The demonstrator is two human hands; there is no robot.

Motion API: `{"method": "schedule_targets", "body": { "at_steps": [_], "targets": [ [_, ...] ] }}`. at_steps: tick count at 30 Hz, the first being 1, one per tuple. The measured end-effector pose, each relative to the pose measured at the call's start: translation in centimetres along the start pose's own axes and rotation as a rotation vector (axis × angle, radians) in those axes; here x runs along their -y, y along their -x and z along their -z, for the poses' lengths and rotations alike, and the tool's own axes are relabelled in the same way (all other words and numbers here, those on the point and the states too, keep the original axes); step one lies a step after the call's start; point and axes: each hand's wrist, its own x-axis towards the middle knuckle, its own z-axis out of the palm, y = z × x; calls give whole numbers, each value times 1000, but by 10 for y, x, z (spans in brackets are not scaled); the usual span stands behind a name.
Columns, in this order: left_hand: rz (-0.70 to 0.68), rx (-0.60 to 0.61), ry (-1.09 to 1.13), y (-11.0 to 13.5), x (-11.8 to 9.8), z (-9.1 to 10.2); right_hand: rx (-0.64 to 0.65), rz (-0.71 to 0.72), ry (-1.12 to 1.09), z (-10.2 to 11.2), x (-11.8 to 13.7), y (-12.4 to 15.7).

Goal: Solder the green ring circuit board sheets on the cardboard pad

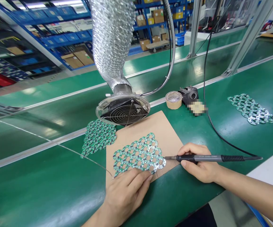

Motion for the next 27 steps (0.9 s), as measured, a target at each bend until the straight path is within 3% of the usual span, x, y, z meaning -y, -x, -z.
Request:
{"method": "schedule_targets", "body": {
  "at_steps": [27],
  "targets": [
    [-32,8,-27,-8,-5,-1,-8,-14,-45,1,2,2]
  ]
}}
